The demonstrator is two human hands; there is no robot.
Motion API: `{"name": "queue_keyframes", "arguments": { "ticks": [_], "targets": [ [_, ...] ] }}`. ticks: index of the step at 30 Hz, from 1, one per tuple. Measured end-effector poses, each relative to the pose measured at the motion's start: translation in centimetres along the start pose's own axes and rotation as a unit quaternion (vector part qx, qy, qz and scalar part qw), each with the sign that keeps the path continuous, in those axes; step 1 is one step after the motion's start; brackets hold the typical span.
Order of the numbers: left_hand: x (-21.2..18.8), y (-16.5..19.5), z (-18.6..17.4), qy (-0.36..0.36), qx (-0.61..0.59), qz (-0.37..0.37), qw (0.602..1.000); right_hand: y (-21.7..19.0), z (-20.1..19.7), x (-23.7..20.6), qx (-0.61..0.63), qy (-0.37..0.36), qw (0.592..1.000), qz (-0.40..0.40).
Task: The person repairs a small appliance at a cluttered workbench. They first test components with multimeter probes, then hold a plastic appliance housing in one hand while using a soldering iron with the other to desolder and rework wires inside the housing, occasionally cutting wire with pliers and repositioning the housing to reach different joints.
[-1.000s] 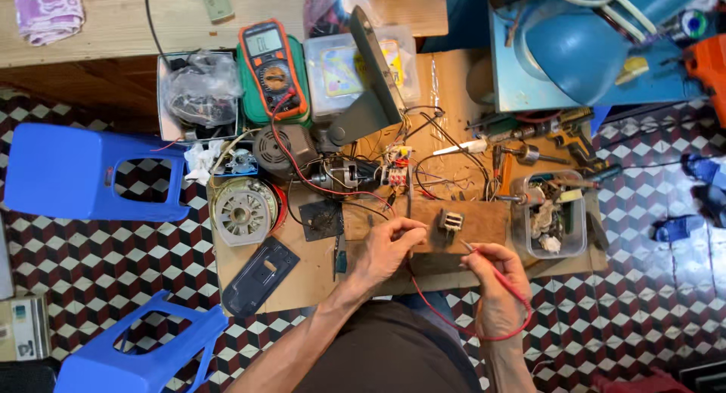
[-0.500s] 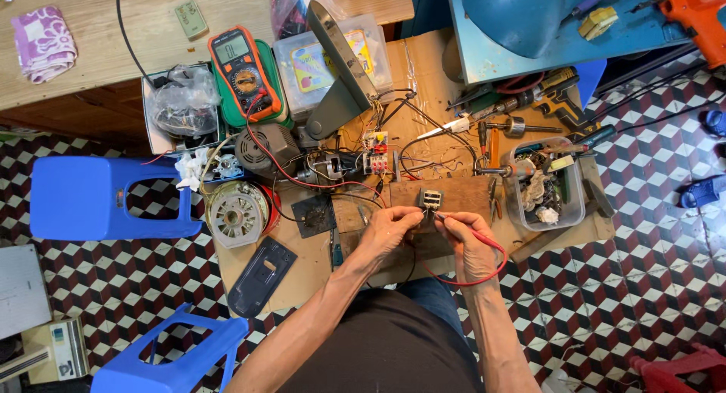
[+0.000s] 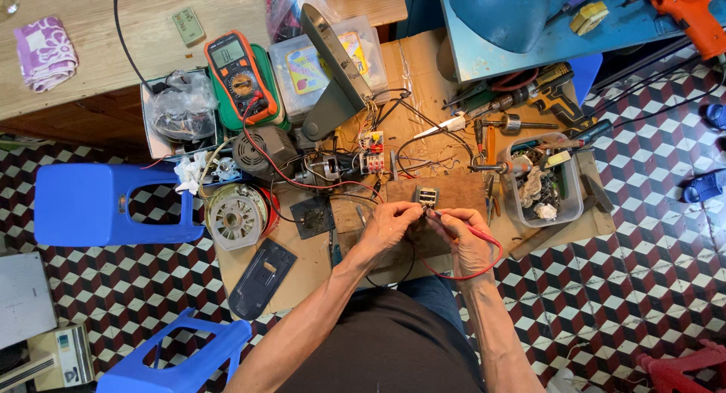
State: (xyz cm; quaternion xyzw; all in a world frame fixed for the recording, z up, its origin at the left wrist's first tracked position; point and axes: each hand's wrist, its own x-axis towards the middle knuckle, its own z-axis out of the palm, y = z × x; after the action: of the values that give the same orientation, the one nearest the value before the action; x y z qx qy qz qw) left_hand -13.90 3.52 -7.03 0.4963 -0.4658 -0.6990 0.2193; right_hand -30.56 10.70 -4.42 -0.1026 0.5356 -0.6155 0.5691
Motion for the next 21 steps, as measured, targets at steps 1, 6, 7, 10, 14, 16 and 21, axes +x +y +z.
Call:
{"name": "queue_keyframes", "arguments": {
  "ticks": [1,6,7,10,14,16,21],
  "targets": [
    [0.1,0.0,0.0,0.001,0.004,0.0,1.0,-0.1,0.0,0.0,-0.004,0.001,1.0,0.0],
    [0.2,-0.1,-0.3,-0.016,-0.015,0.007,1.0,-0.4,0.4,0.1,-0.001,0.01,1.0,0.006],
    [0.3,-0.4,-0.3,-0.018,-0.015,0.006,1.0,-0.4,0.3,0.1,-0.002,0.012,1.0,0.007],
    [0.8,-1.5,-0.4,-0.017,-0.018,-0.004,1.0,-0.1,0.0,0.3,-0.005,0.009,1.0,0.01],
    [1.5,-2.8,0.2,-0.021,-0.022,0.068,0.997,0.2,-0.8,-0.2,-0.015,-0.006,1.0,-0.011],
    [1.4,-2.7,1.0,-0.019,-0.033,0.067,0.997,0.2,-1.1,-0.4,-0.033,-0.005,0.999,-0.023],
    [0.6,-1.6,-0.1,0.013,0.027,0.032,0.999,1.5,-1.5,1.3,-0.028,0.003,1.0,-0.002]
  ]
}}
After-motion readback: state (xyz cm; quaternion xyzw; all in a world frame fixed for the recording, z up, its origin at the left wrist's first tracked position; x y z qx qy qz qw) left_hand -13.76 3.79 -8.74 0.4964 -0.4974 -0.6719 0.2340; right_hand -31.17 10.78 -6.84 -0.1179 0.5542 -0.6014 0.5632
